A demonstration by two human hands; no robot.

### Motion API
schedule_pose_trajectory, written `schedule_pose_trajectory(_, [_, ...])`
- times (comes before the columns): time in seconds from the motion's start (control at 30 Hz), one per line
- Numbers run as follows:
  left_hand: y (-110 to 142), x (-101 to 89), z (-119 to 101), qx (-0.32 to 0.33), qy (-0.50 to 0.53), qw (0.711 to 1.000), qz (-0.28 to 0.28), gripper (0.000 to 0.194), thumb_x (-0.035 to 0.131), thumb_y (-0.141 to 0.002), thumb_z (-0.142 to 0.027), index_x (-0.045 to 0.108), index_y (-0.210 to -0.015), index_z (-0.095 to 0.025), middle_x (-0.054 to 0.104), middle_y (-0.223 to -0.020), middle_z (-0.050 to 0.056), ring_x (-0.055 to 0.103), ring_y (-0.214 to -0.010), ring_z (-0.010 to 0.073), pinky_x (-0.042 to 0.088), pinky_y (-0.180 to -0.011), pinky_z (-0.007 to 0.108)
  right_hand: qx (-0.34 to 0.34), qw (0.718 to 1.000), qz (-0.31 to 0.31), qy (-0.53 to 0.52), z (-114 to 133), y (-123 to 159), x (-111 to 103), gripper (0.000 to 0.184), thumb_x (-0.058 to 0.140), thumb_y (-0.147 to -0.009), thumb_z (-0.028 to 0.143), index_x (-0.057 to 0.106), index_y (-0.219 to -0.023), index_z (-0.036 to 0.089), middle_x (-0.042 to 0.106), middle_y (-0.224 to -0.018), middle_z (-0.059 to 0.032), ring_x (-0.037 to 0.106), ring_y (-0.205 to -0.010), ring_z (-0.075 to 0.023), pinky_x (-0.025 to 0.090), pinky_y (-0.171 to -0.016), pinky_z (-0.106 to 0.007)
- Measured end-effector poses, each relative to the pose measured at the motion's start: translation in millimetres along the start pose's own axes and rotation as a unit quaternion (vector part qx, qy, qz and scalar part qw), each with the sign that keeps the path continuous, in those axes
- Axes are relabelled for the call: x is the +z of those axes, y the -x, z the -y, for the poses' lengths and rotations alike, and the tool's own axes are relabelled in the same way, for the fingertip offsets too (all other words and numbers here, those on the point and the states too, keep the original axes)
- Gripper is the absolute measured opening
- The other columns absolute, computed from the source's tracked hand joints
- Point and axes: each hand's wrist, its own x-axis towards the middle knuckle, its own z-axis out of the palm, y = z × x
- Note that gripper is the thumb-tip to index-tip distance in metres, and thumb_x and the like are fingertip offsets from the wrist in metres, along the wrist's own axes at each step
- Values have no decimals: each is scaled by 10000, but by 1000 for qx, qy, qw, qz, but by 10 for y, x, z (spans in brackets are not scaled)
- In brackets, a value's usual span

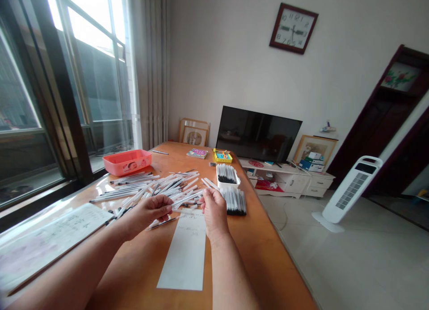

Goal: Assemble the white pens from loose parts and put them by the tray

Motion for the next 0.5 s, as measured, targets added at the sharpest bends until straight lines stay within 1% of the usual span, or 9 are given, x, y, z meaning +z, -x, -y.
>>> schedule_pose_trajectory(0.07, [-7,3,3,0,2,1000,-9,411,751,-793,-545,667,-952,-176,629,-788,4,581,-704,153,457,-707,292,6,1000,1,-20,44,9,-14,292,778,-753,442,667,-835,185,644,-674,10,470,-509,-79,338,-451,-208])
schedule_pose_trajectory(0.13, [-15,-2,1,-1,12,999,-34,493,780,-760,-548,683,-1069,-176,674,-891,36,613,-744,164,484,-742,310,1,999,-17,-36,88,-5,-49,274,779,-732,415,663,-805,178,659,-682,-2,482,-516,-85,351,-450,-209])
schedule_pose_trajectory(0.2, [-24,-19,-5,0,15,997,-71,586,802,-731,-553,676,-1163,-178,699,-1015,75,647,-825,191,505,-778,328,-15,998,-53,-39,120,-56,-121,270,768,-723,406,658,-811,175,682,-698,-16,504,-529,-96,369,-454,-210])
schedule_pose_trajectory(0.27, [-31,-44,-13,2,7,994,-107,605,801,-718,-570,684,-1155,-168,709,-1073,100,660,-878,216,517,-792,340,-35,994,-103,-27,129,-137,-227,277,759,-705,392,652,-844,177,705,-712,-26,521,-532,-104,376,-453,-208])
schedule_pose_trajectory(0.33, [-35,-69,-24,4,-4,991,-131,580,785,-718,-594,698,-1094,-161,720,-1032,97,661,-856,220,520,-772,341,-64,985,-160,8,113,-230,-351,282,739,-699,381,653,-879,181,724,-726,-33,548,-539,-118,391,-458,-213])
schedule_pose_trajectory(0.4, [-36,-89,-32,6,-16,990,-141,554,760,-731,-613,700,-1046,-161,717,-933,73,653,-807,212,514,-738,332,-85,974,-199,63,74,-312,-474,276,714,-702,377,657,-887,180,740,-752,-47,602,-594,-151,421,-479,-227])
schedule_pose_trajectory(0.5, [-39,-109,-32,9,-41,988,-149,520,726,-761,-603,694,-1030,-160,701,-860,53,636,-772,204,499,-706,319,-109,952,-221,183,-7,-399,-623,257,646,-734,388,661,-887,182,749,-764,-54,646,-639,-194,466,-521,-264])
